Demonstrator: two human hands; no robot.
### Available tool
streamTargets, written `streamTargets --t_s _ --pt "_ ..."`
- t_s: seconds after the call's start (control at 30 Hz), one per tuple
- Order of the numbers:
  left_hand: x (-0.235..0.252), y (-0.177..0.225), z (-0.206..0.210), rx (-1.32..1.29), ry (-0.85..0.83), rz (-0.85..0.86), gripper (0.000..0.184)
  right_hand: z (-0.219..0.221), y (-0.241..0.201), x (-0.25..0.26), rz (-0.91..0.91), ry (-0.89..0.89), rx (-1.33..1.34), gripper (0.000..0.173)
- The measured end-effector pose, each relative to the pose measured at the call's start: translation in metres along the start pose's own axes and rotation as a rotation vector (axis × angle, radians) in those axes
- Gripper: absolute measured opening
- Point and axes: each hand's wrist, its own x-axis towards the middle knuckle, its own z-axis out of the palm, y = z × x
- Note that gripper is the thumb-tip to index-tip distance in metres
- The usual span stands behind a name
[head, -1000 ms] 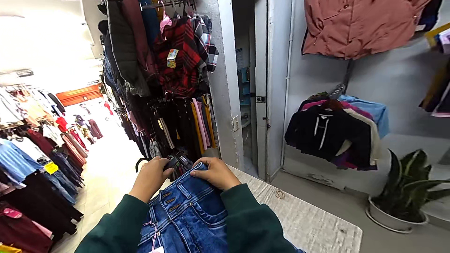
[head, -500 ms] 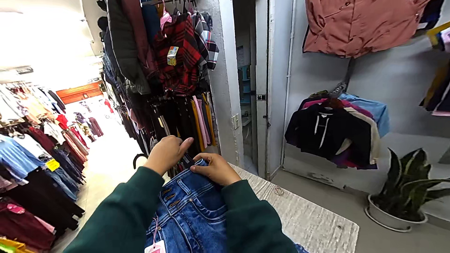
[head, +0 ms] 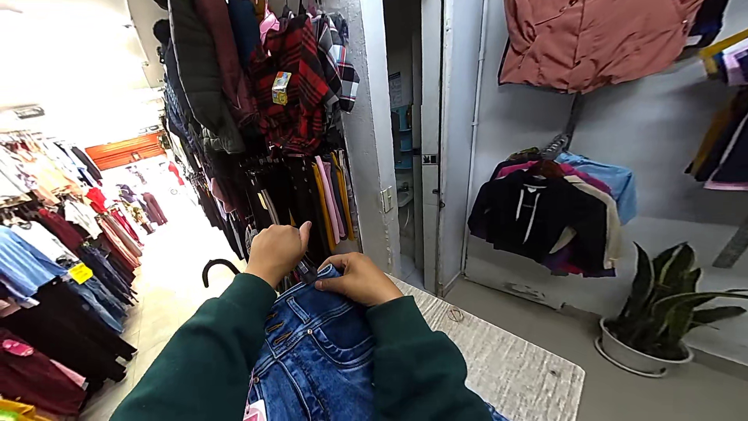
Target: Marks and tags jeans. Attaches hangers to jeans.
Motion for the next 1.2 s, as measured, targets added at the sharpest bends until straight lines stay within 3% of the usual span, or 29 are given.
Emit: streamTargets --t_s 0.13,0.5,0.67,0.87,1.03,1.13,1.2 --pt "-0.002 0.000 -0.003 0.001 -0.021 -0.054 0.071 -0.003 -0.002 -0.005 -0.028 -0.059 0.009 0.013" --pt "-0.004 -0.001 0.000 -0.039 -0.052 -0.079 0.071 0.000 -0.007 -0.002 -0.060 0.099 -0.031 0.011" --pt "-0.004 -0.004 0.003 -0.019 -0.103 -0.027 0.070 0.010 -0.010 -0.005 -0.058 0.236 -0.058 0.008" --pt "-0.020 0.014 0.011 0.071 -0.179 0.043 0.069 0.017 -0.012 -0.006 -0.030 0.263 0.007 0.005" --pt "-0.028 -0.001 0.005 -0.042 -0.068 0.133 0.068 -0.002 -0.014 -0.005 -0.085 0.128 0.045 0.008" --pt "-0.047 -0.030 -0.023 -0.155 0.242 0.250 0.047 -0.007 -0.011 -0.009 -0.152 0.092 0.127 0.009" --pt "-0.064 -0.056 -0.043 -0.238 0.459 0.230 0.037 -0.007 -0.010 -0.013 -0.173 0.089 0.169 0.009"
